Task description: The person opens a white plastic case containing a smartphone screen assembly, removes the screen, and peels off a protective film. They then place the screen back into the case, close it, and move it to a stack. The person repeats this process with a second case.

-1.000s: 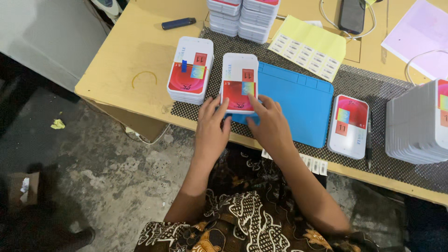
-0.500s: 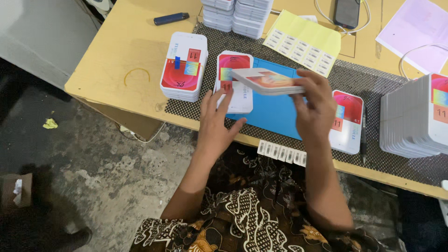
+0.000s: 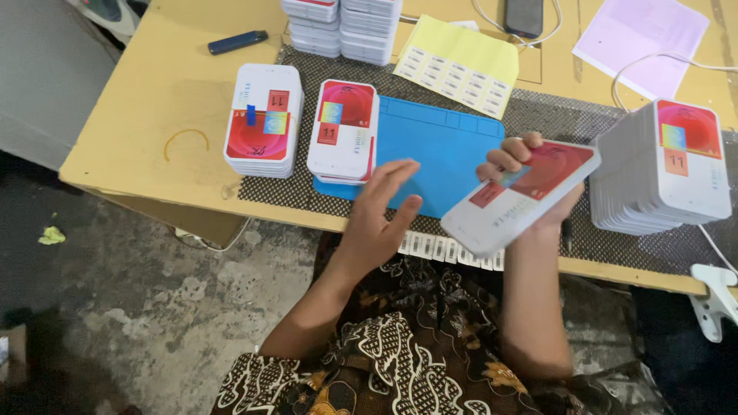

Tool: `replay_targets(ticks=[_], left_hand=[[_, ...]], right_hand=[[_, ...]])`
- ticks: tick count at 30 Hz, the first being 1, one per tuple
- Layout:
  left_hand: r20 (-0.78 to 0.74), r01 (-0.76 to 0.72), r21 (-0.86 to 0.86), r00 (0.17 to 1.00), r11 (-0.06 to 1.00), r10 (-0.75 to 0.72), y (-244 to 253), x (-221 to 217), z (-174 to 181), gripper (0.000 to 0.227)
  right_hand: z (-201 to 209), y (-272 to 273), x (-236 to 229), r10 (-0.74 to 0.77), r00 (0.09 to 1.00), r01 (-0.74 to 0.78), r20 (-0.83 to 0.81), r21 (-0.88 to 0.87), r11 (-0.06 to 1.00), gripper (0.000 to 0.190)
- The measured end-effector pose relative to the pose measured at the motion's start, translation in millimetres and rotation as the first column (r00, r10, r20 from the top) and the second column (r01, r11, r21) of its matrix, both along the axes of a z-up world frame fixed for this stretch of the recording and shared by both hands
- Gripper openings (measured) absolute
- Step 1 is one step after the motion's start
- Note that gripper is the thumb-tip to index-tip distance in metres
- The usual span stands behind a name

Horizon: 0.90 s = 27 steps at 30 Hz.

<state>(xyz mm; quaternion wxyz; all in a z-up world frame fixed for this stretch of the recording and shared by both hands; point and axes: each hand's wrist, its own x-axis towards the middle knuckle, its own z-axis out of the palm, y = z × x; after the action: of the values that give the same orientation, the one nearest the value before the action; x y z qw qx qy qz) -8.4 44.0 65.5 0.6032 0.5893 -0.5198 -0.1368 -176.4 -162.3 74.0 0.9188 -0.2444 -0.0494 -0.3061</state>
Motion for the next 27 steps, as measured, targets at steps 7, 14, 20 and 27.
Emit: replay_targets(ticks=[7, 14, 20, 27], left_hand=[[-0.688, 0.704, -0.273, 0.333, 0.656, -0.644, -40.6, -26.5, -22.5, 0.069], [-0.554, 0.415, -0.137, 0.721, 0.9, -0.417, -43.7, -15.7, -10.9, 0.065], [-0.252, 0.31, 0.314, 0.939, 0.897, -0.236, -24.6, -5.8, 24.6, 0.068], [0.048, 0.07, 0.415, 0.994, 0.907, -0.098, -17.8, -4.2, 33.1, 0.07]], right_hand=[[-16.4, -12.5, 2.3, 0.121, 0.992, -0.117, -0.043, 0.091, 0.989, 0.058], [-1.2, 47.1, -13.1, -0.505, 0.727, 0.334, -0.465, -0.403, 0.852, 0.08], [-18.1, 53.3, -24.5, -0.831, 0.311, -0.222, -0.461, -0.885, 0.408, 0.089], [20.1, 61.8, 6.1, -0.892, 0.113, -0.633, -0.437, -0.724, 0.275, 0.116]])
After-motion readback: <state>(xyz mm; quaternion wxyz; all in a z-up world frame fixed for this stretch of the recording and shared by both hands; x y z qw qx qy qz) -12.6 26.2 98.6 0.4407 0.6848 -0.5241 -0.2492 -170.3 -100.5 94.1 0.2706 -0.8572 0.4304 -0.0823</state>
